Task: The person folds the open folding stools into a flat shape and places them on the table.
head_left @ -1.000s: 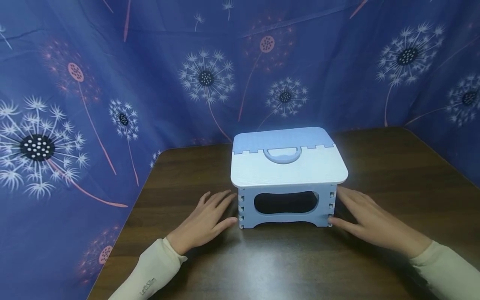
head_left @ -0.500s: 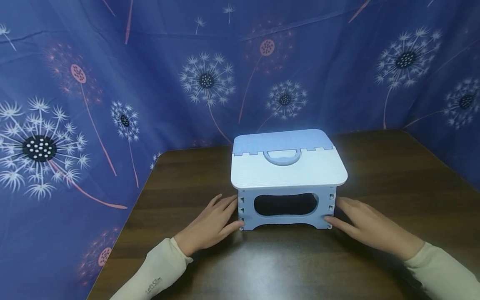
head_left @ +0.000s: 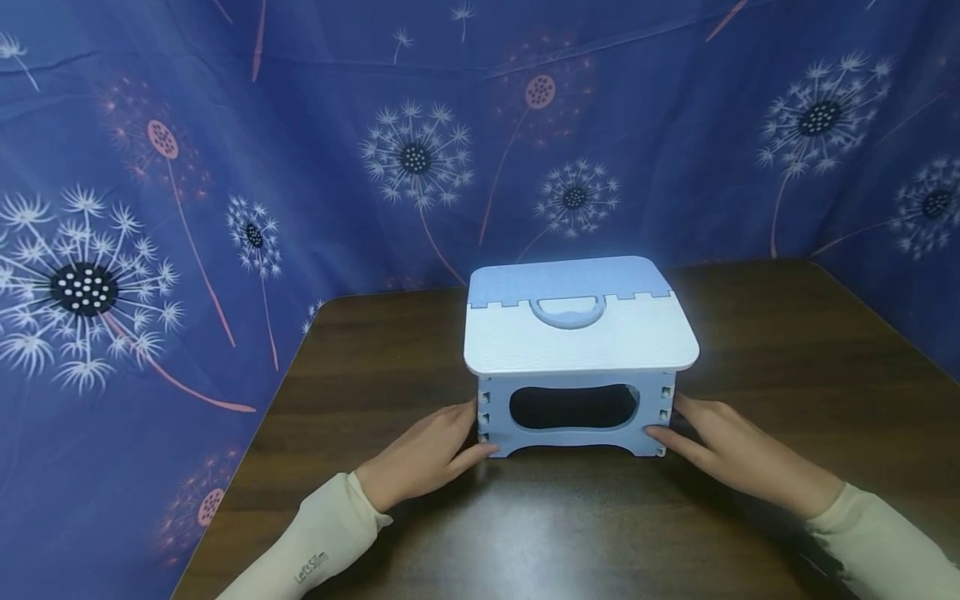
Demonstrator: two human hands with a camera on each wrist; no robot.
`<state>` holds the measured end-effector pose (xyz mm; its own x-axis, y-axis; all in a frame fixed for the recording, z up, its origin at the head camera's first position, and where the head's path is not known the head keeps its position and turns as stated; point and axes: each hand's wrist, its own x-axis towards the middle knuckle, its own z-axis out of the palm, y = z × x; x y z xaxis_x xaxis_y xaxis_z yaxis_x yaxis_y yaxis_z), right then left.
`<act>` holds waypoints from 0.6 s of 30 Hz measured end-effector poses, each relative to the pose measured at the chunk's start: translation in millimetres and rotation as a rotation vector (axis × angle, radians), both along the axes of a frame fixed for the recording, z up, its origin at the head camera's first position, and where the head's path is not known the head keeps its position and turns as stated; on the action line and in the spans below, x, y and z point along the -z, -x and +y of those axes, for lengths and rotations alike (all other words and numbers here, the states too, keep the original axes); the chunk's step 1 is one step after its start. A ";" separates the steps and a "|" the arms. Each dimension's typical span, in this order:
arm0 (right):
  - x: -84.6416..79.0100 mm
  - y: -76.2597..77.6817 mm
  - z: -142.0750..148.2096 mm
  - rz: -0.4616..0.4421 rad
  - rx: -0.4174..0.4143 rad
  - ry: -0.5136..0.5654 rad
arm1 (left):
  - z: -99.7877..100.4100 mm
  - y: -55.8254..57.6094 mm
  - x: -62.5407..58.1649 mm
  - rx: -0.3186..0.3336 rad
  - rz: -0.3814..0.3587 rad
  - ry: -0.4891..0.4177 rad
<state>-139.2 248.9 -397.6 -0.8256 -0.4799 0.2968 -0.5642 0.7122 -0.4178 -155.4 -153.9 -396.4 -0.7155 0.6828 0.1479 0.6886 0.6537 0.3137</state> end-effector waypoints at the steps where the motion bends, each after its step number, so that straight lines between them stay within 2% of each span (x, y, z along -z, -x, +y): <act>1: 0.2 0.3 -0.2 -0.006 -0.004 0.009 | 0.2 0.0 0.2 0.001 -0.018 -0.020; 6: 3.3 2.5 -1.6 -0.008 -0.016 0.040 | 1.0 0.3 1.3 0.012 -0.090 -0.068; 9: 5.1 2.9 -1.8 -0.008 -0.017 0.047 | 2.3 -0.7 1.2 0.014 -0.109 -0.076; 18: 8.7 3.1 0.3 0.011 -0.028 0.071 | 6.1 -5.4 1.1 0.008 -0.046 -0.083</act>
